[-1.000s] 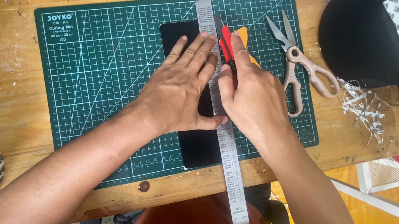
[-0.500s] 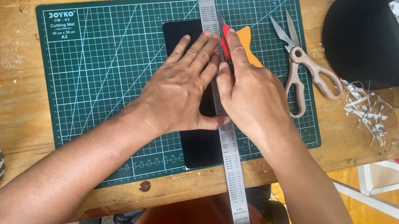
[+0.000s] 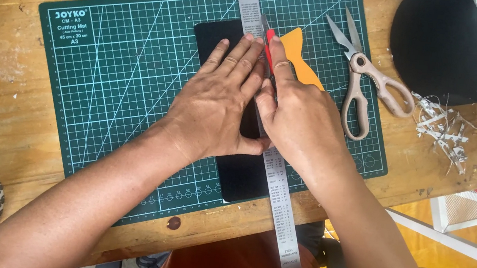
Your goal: The person measures and cuts a piece of black fabric on a green cutting mat. They use a metal ruler and a red utility knife to make straight cuts, and then use scissors to trim the edges and corners of the fabric.
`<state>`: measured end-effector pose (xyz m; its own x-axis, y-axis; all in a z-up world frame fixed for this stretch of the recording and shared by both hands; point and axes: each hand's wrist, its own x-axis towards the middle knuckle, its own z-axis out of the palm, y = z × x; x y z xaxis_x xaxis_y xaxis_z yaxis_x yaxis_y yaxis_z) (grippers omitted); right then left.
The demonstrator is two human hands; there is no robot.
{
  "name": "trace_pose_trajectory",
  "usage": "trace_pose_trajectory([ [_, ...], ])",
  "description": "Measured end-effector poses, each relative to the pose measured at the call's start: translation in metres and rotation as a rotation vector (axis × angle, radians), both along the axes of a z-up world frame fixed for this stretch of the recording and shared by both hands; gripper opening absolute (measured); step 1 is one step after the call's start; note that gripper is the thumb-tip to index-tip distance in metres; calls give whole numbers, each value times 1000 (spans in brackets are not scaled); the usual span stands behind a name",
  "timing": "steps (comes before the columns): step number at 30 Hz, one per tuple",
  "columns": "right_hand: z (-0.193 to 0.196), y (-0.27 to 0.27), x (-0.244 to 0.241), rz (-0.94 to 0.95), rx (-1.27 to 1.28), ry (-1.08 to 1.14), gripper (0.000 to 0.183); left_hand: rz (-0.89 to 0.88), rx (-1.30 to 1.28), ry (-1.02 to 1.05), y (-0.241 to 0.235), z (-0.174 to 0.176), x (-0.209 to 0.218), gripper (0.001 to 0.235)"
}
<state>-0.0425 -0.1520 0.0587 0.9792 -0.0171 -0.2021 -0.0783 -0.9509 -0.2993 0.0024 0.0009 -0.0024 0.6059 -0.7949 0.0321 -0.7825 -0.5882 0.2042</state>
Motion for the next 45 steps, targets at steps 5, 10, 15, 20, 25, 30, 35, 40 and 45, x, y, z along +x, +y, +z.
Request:
trace_pose_trajectory([
  [5,1,2,-3,-10,-3,29,65,2,-2,9,1,-1,0,130],
  [10,-4,-1,-10,17,-25,-23,65,-6,-4,-11,0,-2,0,130],
  [15,-10,-4,-19,68,-74,-69,65,3,7,-13,-1,-5,0,134],
  [20,-11,-4,-31,71,-85,-70,64,-4,38,-8,-1,-5,0,133],
  [25,-12,-7,-44,95,-103,-108,65,-16,1,-3,1,-5,1,134],
  [30,0,-3,-56,96,-95,-20,66,-9,58,-32,0,-5,-1,128],
  [35,2,-4,-64,96,-103,-16,66,-5,97,-47,-1,-6,0,134],
  [40,4,-5,-75,82,-104,22,68,-11,29,-30,0,-5,0,130],
  [45,0,-6,-89,28,-124,87,71,2,80,-40,-1,-6,-1,131],
])
